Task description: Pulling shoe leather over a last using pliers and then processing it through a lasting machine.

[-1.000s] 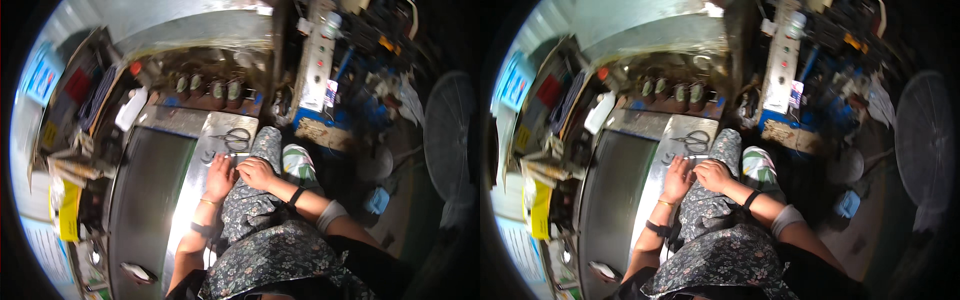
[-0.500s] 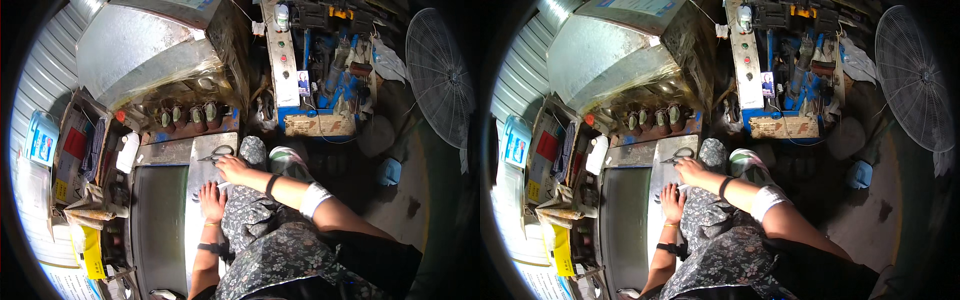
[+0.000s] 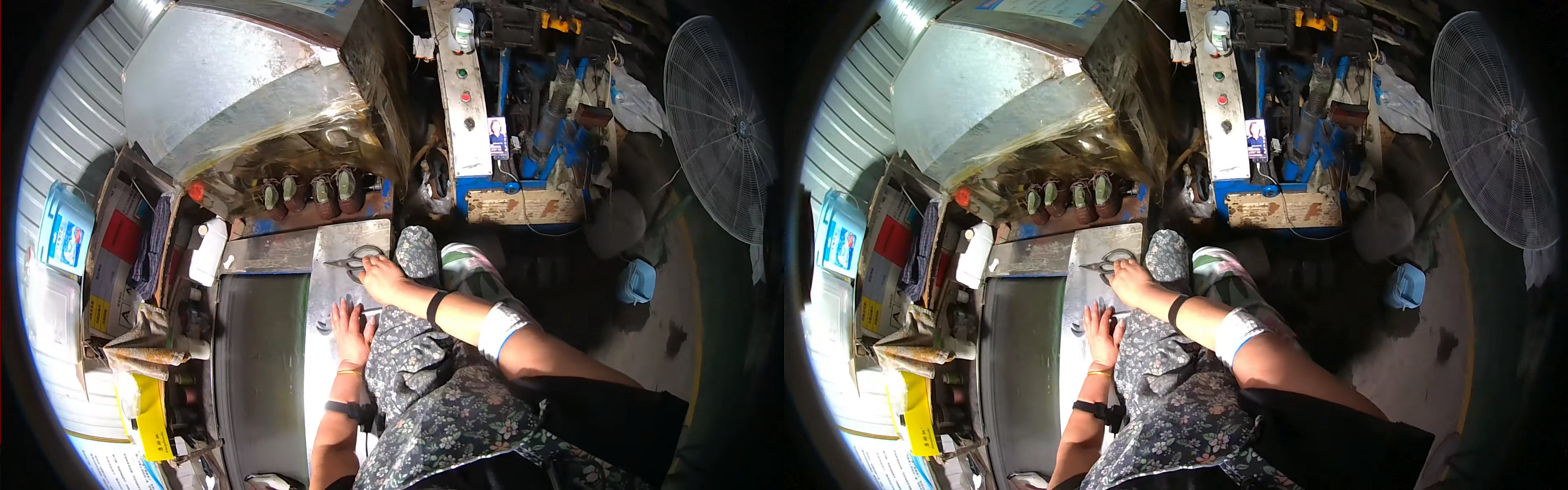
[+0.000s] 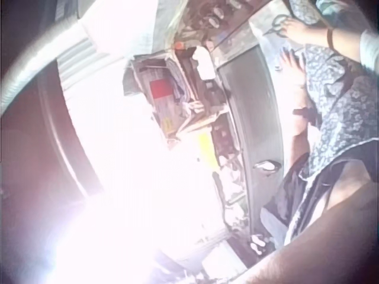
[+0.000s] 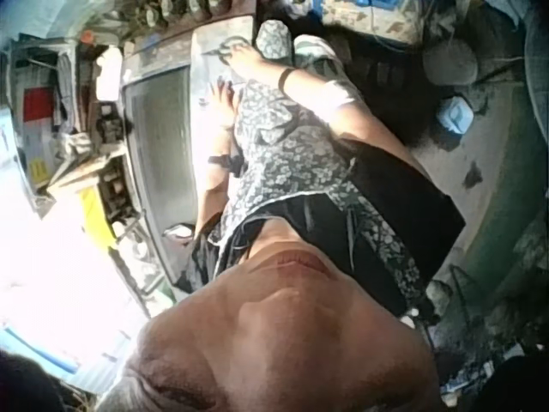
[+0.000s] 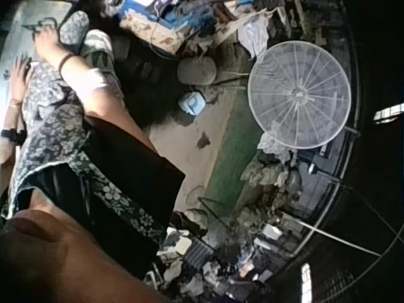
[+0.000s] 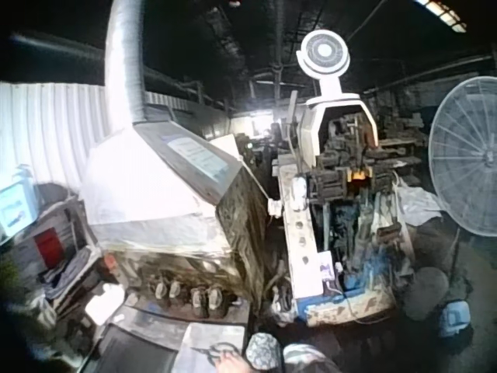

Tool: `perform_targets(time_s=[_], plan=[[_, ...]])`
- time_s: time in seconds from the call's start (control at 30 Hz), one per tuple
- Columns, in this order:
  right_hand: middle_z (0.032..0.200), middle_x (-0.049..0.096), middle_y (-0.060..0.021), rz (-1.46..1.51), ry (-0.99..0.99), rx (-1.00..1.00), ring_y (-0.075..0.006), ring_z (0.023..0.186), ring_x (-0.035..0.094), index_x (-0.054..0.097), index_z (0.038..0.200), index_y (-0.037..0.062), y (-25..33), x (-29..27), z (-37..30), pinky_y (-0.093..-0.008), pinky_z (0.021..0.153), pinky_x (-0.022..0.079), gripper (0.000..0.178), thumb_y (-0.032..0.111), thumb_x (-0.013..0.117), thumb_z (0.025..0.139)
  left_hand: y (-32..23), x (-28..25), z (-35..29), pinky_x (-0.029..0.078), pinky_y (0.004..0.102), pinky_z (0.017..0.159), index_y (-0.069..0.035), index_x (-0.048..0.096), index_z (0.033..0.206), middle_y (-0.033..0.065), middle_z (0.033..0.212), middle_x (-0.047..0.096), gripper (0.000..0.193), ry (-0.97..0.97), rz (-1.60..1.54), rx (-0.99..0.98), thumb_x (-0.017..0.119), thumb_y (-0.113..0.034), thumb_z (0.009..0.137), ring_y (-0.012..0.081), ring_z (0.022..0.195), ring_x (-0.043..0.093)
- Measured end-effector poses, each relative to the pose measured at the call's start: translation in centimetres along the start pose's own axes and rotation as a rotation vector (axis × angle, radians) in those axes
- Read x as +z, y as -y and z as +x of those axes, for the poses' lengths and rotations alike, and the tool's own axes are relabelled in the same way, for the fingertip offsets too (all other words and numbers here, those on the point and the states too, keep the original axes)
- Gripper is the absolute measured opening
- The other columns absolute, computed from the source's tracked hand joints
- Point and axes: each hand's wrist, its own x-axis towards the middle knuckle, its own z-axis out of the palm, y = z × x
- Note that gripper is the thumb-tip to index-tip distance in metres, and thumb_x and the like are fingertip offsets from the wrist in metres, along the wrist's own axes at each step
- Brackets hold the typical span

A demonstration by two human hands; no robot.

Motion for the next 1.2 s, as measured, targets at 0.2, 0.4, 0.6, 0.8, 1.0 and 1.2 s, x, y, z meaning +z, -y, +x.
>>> perform_targets(time_s=[0.2,0.4,0.6,0.8,1.0,1.2], plan=[[0.119,0.063,-0.0237,0.059,-0.003,-0.035,-0.0325,0.11,0.061,0.071,0.094,0.0034,-0.1,-0.3,-0.2,-0.0419,0.097,0.045,0.024,0.02,0.054,0.087,-0.6,0.6,2.6,0.027,0.0526,0.113,-0.003,0.057,0.129,0.0208,0.142,0.048,0.049,0.013,0.033,0.038,0.064,-0.03,0.089,0.0399,0.136,0.038],[0.109,0.065,-0.0209,0.09,-0.007,-0.051,-0.0315,0.104,0.063,0.071,0.087,0.0044,-0.2,-0.8,-0.2,-0.0417,0.094,0.047,0.022,0.02,0.056,0.084,-1.0,0.5,2.5,0.032,0.0511,0.11,-0.001,0.063,0.119,0.0205,0.131,0.059,0.041,-0.057,-0.024,0.013,0.059,-0.031,0.092,0.0391,0.125,0.051],[0.109,0.065,-0.0193,0.077,-0.001,-0.027,-0.0308,0.105,0.062,0.071,0.088,0.0054,-0.1,-0.8,-0.2,-0.0419,0.095,0.046,0.021,0.021,0.059,0.082,-1.0,0.5,2.5,0.033,0.0503,0.108,-0.002,0.063,0.119,0.0191,0.129,0.06,0.039,-0.053,-0.019,-0.014,0.06,-0.029,0.091,0.0366,0.122,0.053],[0.109,0.065,-0.019,0.079,-0.053,-0.033,-0.0307,0.106,0.062,0.071,0.088,0.0056,-0.1,-0.8,-0.3,-0.0426,0.095,0.046,0.021,0.022,0.06,0.081,-1.3,0.3,2.5,0.034,0.0504,0.108,-0.001,0.063,0.118,0.0189,0.128,0.061,0.038,-0.058,-0.016,-0.016,0.06,-0.027,0.091,0.0363,0.121,0.054],[0.109,0.065,-0.0188,0.086,-0.031,-0.032,-0.0305,0.106,0.062,0.072,0.086,0.0063,-0.2,-1.1,-0.4,-0.0425,0.094,0.046,0.02,0.023,0.062,0.08,-1.3,0.4,2.5,0.035,0.0503,0.107,-0.002,0.064,0.117,0.0184,0.128,0.061,0.036,-0.062,-0.011,-0.017,0.059,-0.024,0.09,0.036,0.121,0.054],[0.105,0.065,-0.0173,0.058,-0.037,-0.041,-0.0303,0.103,0.062,0.072,0.086,0.0072,-0.3,-0.7,-0.3,-0.0421,0.092,0.046,0.02,0.024,0.065,0.078,-1.1,0.5,2.5,0.034,0.0496,0.109,-0.003,0.064,0.118,0.0167,0.129,0.061,0.036,-0.052,0.004,-0.028,0.059,-0.025,0.09,0.0347,0.122,0.054]])
